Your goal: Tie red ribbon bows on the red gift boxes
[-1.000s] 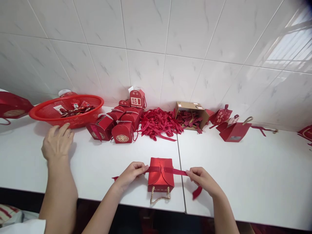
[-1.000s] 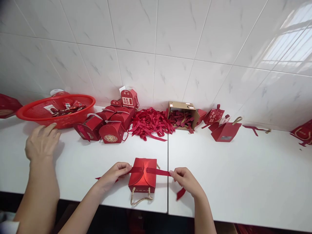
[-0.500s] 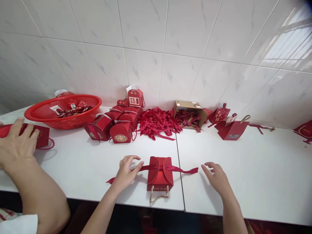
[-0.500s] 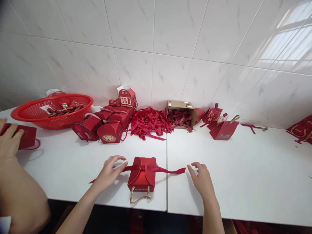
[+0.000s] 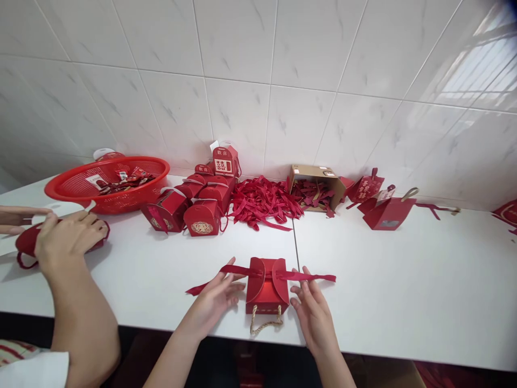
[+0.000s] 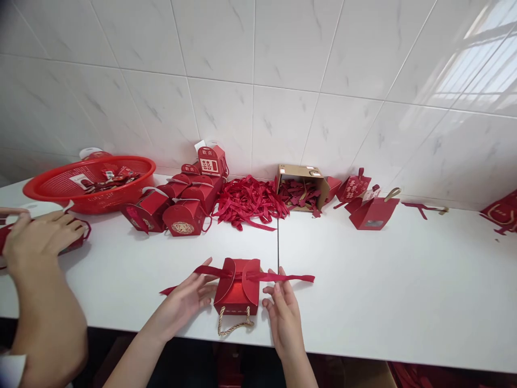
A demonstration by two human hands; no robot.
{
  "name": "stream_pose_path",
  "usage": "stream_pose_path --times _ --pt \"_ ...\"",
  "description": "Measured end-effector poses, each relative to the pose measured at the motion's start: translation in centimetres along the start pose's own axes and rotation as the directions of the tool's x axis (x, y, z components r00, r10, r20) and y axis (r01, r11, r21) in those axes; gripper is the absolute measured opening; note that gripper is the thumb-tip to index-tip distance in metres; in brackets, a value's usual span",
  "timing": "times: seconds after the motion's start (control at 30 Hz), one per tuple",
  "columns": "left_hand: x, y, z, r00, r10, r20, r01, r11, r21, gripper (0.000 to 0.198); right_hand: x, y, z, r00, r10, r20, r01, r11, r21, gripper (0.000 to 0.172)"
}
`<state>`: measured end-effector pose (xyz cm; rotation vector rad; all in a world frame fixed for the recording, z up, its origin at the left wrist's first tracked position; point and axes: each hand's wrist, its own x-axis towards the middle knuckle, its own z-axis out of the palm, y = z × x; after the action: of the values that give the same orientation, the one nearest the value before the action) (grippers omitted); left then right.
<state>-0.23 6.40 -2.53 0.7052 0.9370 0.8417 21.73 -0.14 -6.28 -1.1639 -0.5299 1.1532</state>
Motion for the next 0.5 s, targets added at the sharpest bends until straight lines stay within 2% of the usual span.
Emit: stream_pose_path --times 0.07,0.17,0.23,0.3,0.4,0.5 --pt "0.5 0.3 0.0 0.999 -0.035 -0.027 0.026 0.958 -0.285 0.026 0.1 -0.4 0.1 0.998 0.041 -0.039 -0.031 0.972 0.234 0.043" --pt "0.4 1.0 -0.1 0.993 -0.029 -0.114 -0.021 0.908 -0.418 0.023 0.3 -1.4 -0.1 0.993 0.029 -0.115 0.012 0.941 0.339 0.033" --pt "0.0 1.6 -0.2 0.983 0.033 -0.181 -0.104 0.911 -0.399 0.023 0.3 -2.3 -0.4 0.983 -0.041 -0.178 0.093 0.951 0.294 0.028" --pt "-0.5 2.2 -0.3 0.952 0.15 -0.265 -0.237 0.912 -0.335 0.019 0.4 -3.3 -0.7 0.966 -0.137 -0.218 0.182 0.962 0.202 0.026" --pt "-1.1 3.4 -0.1 0.868 0.36 -0.342 -0.44 0.877 -0.194 0.014 0.3 -5.0 -0.8 0.93 -0.278 -0.239 0.296 0.954 0.042 0.025" --pt "-1.4 5.0 0.8 0.793 0.519 -0.319 -0.567 0.82 -0.077 0.017 0.2 -7.1 -0.3 0.87 -0.435 -0.23 0.408 0.899 -0.159 0.022"
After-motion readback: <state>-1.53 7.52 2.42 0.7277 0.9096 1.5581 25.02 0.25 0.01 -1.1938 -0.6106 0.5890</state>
